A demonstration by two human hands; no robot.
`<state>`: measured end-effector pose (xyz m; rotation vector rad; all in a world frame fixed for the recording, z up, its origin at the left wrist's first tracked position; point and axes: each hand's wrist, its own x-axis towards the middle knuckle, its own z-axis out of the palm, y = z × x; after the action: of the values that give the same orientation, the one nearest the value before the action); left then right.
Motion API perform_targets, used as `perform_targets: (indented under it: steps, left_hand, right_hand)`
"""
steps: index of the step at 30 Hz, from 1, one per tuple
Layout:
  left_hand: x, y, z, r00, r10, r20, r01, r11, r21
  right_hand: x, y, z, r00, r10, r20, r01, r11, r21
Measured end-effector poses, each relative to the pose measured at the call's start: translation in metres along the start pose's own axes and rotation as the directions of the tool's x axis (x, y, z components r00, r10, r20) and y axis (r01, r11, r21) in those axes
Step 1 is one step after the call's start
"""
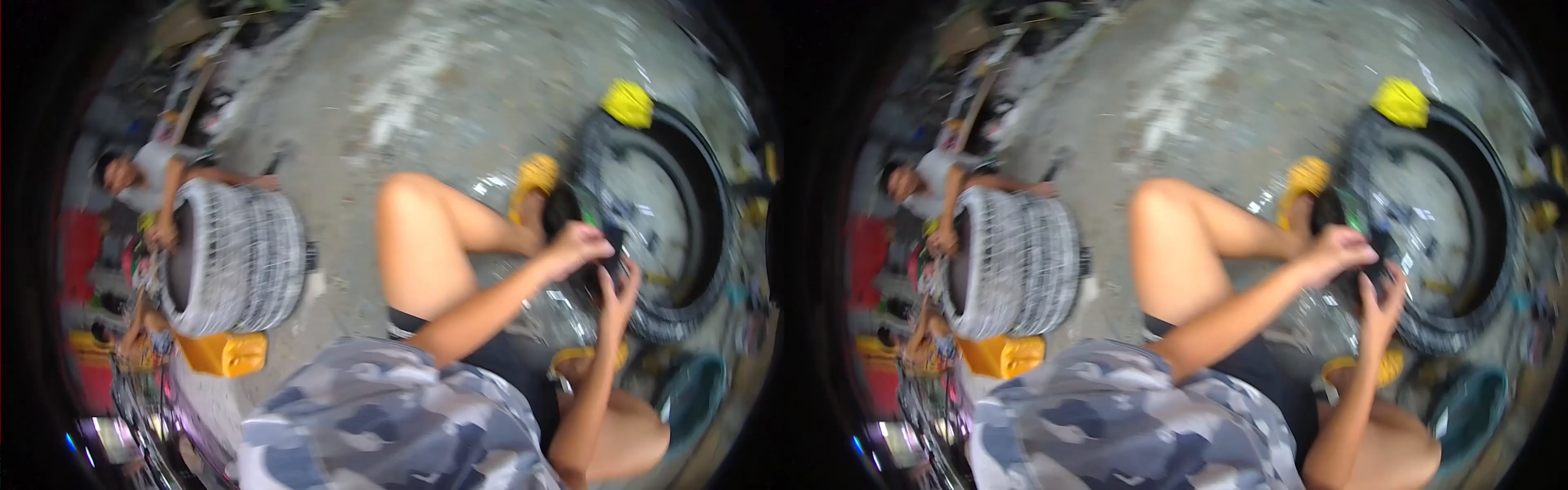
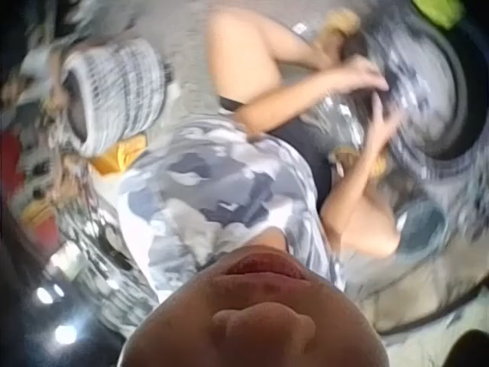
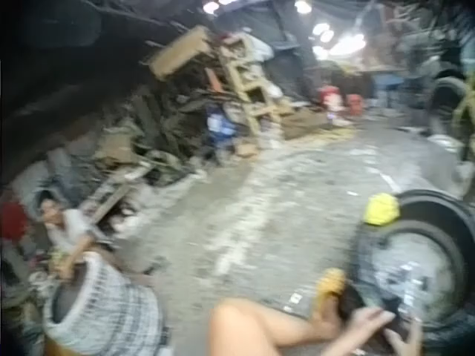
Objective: Sanding the inner surface of a tire to prepare it for a patch.
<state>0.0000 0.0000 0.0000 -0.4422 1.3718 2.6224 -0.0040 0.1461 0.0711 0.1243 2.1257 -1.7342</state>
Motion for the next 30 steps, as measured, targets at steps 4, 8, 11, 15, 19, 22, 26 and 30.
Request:
perform_targets:
  steps: [4, 8, 11, 15, 19, 22, 26, 30]
  left_hand:
    - [0.050, 0.030, -0.020, 0.992, 0.005, 0.129, 0.005, 0.997, -0.075]
    - [0.061, 0.031, -0.030, 0.982, -0.023, 0.190, 0.002, 0.994, 0.108]
    - [0.069, 0.041, -0.034, 0.969, 0.013, 0.247, -0.080, 0.961, 0.264]
    - [0.088, 0.074, -0.048, 0.914, 0.248, 0.322, -0.406, 0.529, 0.745]
    - [0.104, 0.102, -0.073, 0.831, 0.139, 0.539, -0.555, 0.148, 0.818]
    - [0.107, 0.095, -0.082, 0.788, -0.009, 0.616, -0.615, -0.062, 0.786]
    - [0.126, 0.084, -0.076, 0.770, -0.072, 0.634, -0.625, -0.285, 0.727]
    - [0.140, 0.088, -0.083, 0.750, -0.149, 0.645, -0.651, -0.337, 0.680]
  right_hand:
    - [0.048, -0.001, 0.021, 0.983, -0.169, -0.067, 0.172, 0.984, 0.051]
    - [0.070, 0.023, 0.021, 0.965, -0.246, -0.091, 0.260, 0.945, 0.197]
    - [0.070, 0.018, 0.019, 0.979, -0.192, -0.070, 0.204, 0.941, 0.272]
    - [0.069, 0.017, 0.020, 0.987, -0.021, -0.160, 0.077, 0.932, 0.353]
    - [0.078, 0.030, 0.016, 0.970, -0.004, -0.245, 0.103, 0.915, 0.391]
    - [0.081, 0.030, 0.015, 0.972, 0.032, -0.234, 0.055, 0.932, 0.358]
    - [0.085, 0.039, 0.019, 0.968, 0.007, -0.252, 0.084, 0.933, 0.350]
    - [0.087, 0.038, 0.021, 0.956, -0.053, -0.289, 0.134, 0.954, 0.267]
